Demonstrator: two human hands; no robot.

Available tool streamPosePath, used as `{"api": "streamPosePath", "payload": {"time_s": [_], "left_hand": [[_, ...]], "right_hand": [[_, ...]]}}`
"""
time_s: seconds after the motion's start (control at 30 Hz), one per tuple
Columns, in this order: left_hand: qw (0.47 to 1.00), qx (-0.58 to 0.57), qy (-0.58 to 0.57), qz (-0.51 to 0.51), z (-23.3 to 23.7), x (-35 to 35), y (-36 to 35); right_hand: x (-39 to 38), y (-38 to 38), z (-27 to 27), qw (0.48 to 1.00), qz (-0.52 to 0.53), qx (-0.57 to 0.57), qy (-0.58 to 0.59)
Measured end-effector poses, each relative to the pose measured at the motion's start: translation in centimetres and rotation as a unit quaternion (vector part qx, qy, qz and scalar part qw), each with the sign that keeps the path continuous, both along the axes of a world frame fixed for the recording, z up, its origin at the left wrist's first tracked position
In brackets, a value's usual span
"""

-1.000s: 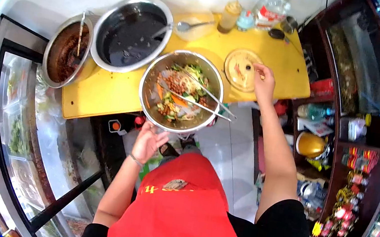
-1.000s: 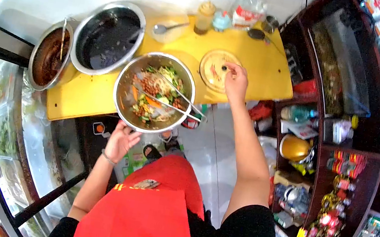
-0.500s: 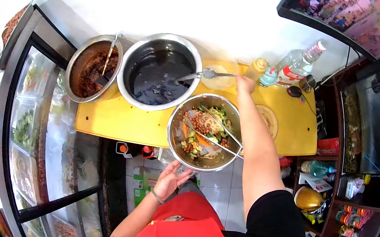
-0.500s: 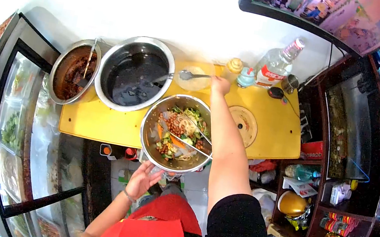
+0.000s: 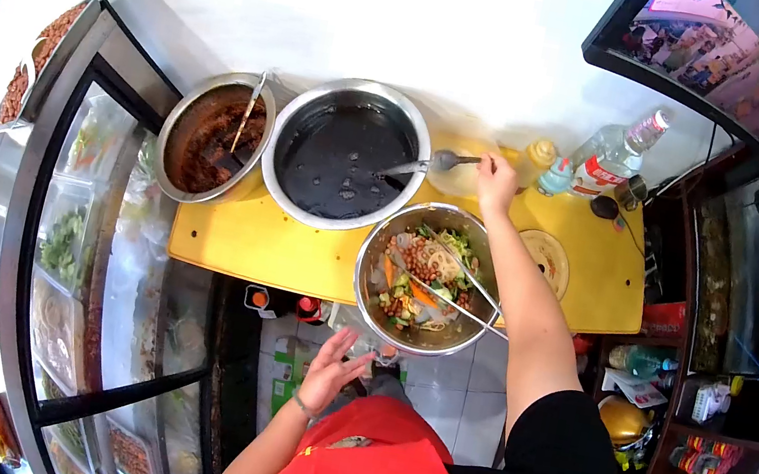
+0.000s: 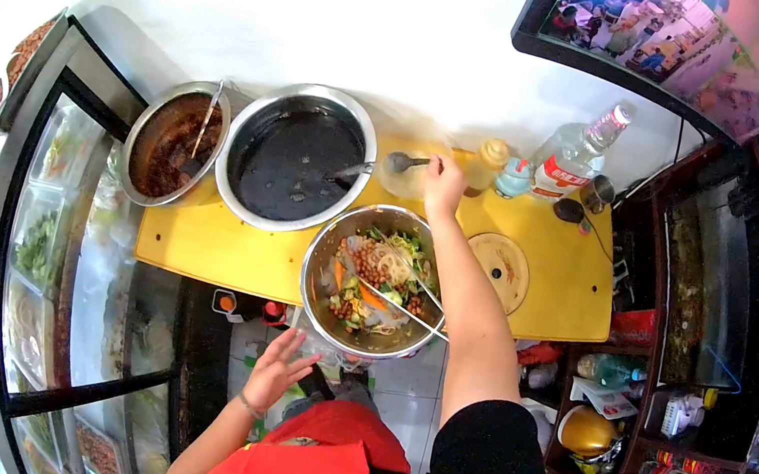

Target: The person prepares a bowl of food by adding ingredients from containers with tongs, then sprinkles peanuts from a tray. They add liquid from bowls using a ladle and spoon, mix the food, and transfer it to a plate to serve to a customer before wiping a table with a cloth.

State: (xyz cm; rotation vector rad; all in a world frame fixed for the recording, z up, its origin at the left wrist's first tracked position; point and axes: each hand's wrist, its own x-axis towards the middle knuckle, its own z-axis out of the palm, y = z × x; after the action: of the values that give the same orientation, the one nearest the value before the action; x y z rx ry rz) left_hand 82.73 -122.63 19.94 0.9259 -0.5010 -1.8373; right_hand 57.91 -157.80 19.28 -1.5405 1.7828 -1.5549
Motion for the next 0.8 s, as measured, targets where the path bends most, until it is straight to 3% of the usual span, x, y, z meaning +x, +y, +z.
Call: {"api": "streamPosePath", "payload": {"time_s": [0.03,0.17,0.27,0.43,0.5,0.57,0.7,0.8], "left_hand": [[1.000,-0.002,-0.001,0.002,-0.2,0.6,0.2],[0.998,0.015,-0.046,0.044,-0.4,1.1,1.5],[0.998,0.003,-0.059,0.024,-0.2,0.5,1.5],[0.999,-0.027,-0.031,0.014,-0.1,0.2,1.0],[0.999,-0.022,-0.029,0.012,-0.1,0.3,1.0],[0.999,-0.018,-0.026,0.011,-0.1,0.2,0.8],[1.000,0.003,-0.025,-0.002,0.1,-0.6,0.4],[0.999,0.021,-0.028,-0.008,-0.3,-1.3,-0.6]], "right_hand": [[0.0,-0.3,0.1,0.992,-0.035,-0.092,0.074],[-0.2,0.7,0.8,0.966,-0.010,-0.175,0.189],[-0.3,1.0,-0.5,0.981,0.074,-0.082,0.162],[-1.8,2.4,-0.4,0.988,0.130,0.059,-0.052],[-3.2,2.4,-0.3,0.989,0.118,0.082,-0.023],[-4.5,2.4,-0.3,0.965,0.107,0.173,-0.166],[-6.5,3.8,2.0,0.940,0.127,0.184,-0.258],[-6.7,7.7,6.7,0.945,0.196,0.158,-0.208]]}}
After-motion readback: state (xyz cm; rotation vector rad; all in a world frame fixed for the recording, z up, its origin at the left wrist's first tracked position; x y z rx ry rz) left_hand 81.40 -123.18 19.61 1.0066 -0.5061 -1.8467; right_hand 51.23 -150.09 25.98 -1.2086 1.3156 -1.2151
